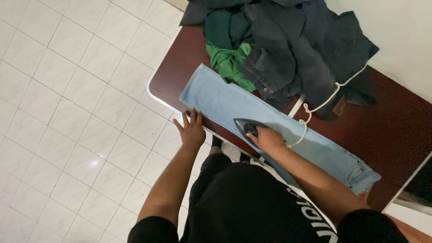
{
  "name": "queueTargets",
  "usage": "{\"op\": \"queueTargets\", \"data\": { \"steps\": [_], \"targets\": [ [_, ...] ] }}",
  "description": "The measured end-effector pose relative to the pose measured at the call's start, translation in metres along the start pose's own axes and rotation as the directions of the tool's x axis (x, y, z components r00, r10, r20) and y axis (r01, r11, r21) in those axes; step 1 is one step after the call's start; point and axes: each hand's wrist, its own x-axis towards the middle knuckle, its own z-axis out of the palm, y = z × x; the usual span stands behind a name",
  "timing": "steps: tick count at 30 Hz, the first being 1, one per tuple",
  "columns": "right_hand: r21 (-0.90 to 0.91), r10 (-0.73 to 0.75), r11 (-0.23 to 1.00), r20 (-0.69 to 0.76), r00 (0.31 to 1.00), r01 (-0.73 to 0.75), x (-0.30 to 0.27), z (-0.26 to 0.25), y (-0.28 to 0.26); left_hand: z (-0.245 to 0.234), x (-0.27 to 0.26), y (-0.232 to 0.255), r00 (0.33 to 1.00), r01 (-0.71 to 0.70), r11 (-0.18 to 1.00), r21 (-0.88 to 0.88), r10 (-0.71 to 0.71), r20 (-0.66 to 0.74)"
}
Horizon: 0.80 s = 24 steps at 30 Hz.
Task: The person irons a pair of light blue jeans laid flat on a table. They use an electric iron to smooth the fabric, moving it back and forth along the length of the jeans. The person adjusts the garment's position and folds the legs to ensure even coverage.
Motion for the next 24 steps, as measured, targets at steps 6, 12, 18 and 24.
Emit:
{"op": "queueTargets", "data": {
  "steps": [6,12,18,24],
  "targets": [
    [0.076,-0.028,0.997,-0.058,0.998,0.032,0.011,-0.003,-0.014,0.020,-0.015,0.055,0.974,-0.117,0.993,-0.029,0.121,0.191],
    [0.049,0.010,0.999,0.009,1.000,-0.010,-0.004,-0.002,0.006,0.027,-0.028,0.068,0.984,-0.056,0.996,-0.068,0.067,0.164],
    [-0.014,0.005,1.000,0.045,0.999,-0.004,-0.053,0.018,0.076,0.008,-0.035,0.084,0.972,0.029,0.998,-0.057,-0.015,0.234],
    [-0.047,0.048,0.998,0.067,0.997,-0.045,-0.064,0.030,0.094,0.025,-0.042,0.105,0.979,-0.017,0.999,-0.041,0.025,0.203]
  ]
}}
